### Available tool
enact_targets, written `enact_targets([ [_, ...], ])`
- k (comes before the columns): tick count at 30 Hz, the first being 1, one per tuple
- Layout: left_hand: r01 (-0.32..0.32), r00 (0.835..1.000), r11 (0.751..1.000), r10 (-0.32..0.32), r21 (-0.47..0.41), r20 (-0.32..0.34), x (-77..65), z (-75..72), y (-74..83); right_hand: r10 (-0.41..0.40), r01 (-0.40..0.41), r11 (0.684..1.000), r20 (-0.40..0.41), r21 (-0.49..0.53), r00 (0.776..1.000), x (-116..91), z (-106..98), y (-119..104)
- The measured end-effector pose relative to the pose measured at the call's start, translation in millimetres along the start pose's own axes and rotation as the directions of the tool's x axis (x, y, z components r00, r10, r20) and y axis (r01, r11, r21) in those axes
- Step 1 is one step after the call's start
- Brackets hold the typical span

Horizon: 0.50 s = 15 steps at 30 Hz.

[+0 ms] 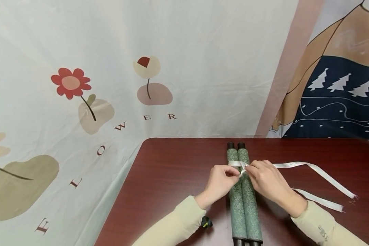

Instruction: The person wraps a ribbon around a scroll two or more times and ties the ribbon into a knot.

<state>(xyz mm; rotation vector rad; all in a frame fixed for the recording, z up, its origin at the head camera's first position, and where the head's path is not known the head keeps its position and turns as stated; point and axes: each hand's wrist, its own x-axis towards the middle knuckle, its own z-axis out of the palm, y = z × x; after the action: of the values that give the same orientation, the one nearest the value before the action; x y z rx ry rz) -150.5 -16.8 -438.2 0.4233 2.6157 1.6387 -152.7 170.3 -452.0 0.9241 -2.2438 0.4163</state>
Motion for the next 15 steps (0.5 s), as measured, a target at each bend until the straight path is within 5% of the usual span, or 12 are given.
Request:
enact_targets([
  [9,-0.086,0.995,0.991,0.081,0.106,0.056,-21.1,9.5,-3.0,0.105,-0.11,0.993,0.119,0.039,0.987,4,-4,5],
  [15,-0.156,0.987,0.98,0.151,0.123,0.047,-26.8,14.3,-5.0,0.238,-0.284,0.943,0.244,0.173,0.94,8,-7,6],
])
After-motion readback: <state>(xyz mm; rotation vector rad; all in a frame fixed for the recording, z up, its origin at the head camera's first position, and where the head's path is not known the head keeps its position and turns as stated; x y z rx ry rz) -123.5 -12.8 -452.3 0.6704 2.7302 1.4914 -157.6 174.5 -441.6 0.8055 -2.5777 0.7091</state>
